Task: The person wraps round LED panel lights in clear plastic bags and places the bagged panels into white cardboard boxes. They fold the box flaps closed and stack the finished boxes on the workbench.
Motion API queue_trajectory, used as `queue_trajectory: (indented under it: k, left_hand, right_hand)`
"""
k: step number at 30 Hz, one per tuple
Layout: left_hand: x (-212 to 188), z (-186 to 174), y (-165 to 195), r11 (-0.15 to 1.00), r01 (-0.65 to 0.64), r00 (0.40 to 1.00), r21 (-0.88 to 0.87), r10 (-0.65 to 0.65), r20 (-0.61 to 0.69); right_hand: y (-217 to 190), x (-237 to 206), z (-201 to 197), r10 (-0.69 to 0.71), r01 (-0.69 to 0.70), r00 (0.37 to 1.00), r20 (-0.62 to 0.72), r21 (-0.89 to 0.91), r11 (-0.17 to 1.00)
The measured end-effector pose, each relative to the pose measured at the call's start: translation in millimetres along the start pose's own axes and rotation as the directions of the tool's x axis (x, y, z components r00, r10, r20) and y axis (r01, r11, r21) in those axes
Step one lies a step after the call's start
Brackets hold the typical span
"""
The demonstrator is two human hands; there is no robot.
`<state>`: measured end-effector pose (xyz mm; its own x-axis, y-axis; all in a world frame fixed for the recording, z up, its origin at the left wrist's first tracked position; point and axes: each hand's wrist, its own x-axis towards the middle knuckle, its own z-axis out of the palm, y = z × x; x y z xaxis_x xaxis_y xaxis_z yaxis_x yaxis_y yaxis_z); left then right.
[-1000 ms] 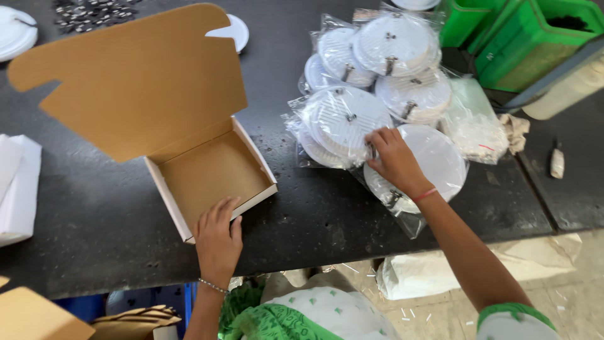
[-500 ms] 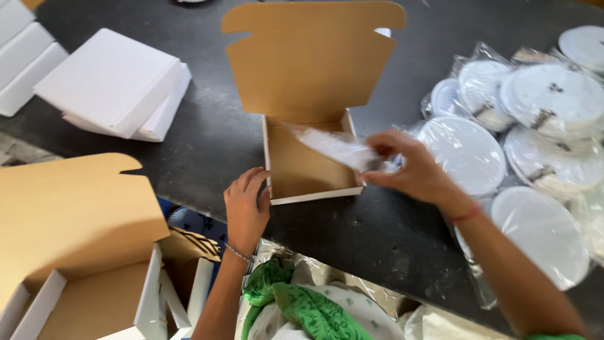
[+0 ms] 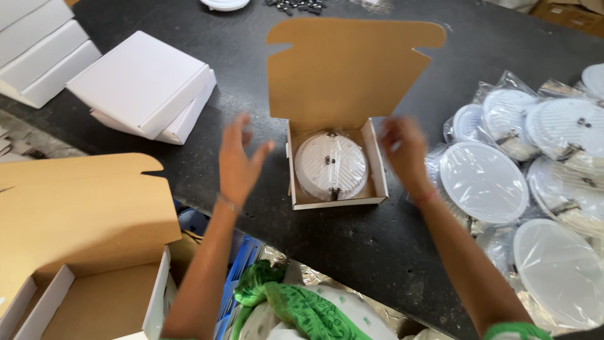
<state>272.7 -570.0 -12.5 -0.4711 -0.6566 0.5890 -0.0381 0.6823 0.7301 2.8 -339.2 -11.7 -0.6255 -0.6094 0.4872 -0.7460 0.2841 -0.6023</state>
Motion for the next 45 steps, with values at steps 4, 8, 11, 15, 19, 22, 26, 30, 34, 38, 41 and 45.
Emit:
queue_trajectory:
  k: [4, 8, 11, 15, 19, 22, 26, 30, 34, 38, 41, 45]
  left_hand:
    - [86.9, 34.5, -6.8, 0.993, -0.071, 0.996, -0.098, 0.064, -0.069]
    - [126.5, 45.6, -4.0, 0.999, 0.028, 1.0, 0.035, -0.029, 0.007]
    - [127.6, 46.9, -1.5, 0.984, 0.069, 0.997, 0.163, -0.073, 0.022]
    - [119.0, 69.8, 0.5, 0.972, -0.013, 1.0, 0.234, 0.017, -0.015]
    - [111.7, 94.3, 8.5, 0.94, -0.216, 0.972, 0.264, 0.233, -0.035]
    - [103.8, 88.1, 7.9, 0.994, -0.021, 0.989, 0.107, 0.005, 0.151]
    - [91.7, 48.8, -10.5, 0.894, 0.173, 0.878, -0.414, 0.051, 0.476]
    - [62.1, 7.0, -39.4, 0.811, 0.26, 0.742, -0.524, 0.179, 0.646]
    - [23.4, -14.7, -58.2, 0.933, 0.315, 0.538, -0.174, -0.025, 0.842]
    - [-21.4, -21.3, -56.7, 0.999, 0.042, 0.602, 0.014, -0.037, 0.797]
    - [-46.1, -22.1, -50.9, 0.998, 0.021, 0.617, 0.064, -0.063, 0.784]
    - [-67.5, -14.0, -49.3, 0.999, 0.04, 0.728, -0.006, -0.025, 0.685]
  right_hand:
    - [27.4, 71.9, -27.8, -0.211, 0.211, 0.932, -0.294, -0.031, 0.977]
    - [28.7, 91.8, -27.3, -0.01, 0.028, 0.993, -0.114, 0.162, 0.986]
    - [26.7, 81.1, -25.0, -0.015, 0.023, 0.993, -0.119, 0.061, 0.998]
    - [8.2, 65.8, -30.7, -0.023, 0.024, 0.994, -0.105, 0.014, 1.0]
    - [-19.6, 49.7, -25.0, 0.122, -0.113, 0.986, -0.114, 0.083, 0.99]
    - [-27.0, 42.0, -25.9, 0.142, -0.136, 0.989, -0.038, 0.122, 0.983]
    - [-12.1, 20.7, -35.3, 0.142, -0.23, 0.967, 0.21, 0.49, 0.841]
    - [13.9, -20.2, -43.3, 0.162, -0.504, 0.826, 0.539, 0.579, 0.642]
    - [27.4, -55.3, -40.3, 0.042, -0.329, 0.759, 0.65, 0.327, 0.886]
    - [16.3, -83.7, -39.1, 0.045, -0.037, 0.76, 0.648, -0.026, 0.999]
    - [-1.9, -106.9, -32.8, 0.118, -0.044, 0.753, 0.647, -0.13, 0.991]
    - [-17.0, -126.9, -12.9, 0.174, -0.104, 0.849, 0.499, -0.165, 0.981]
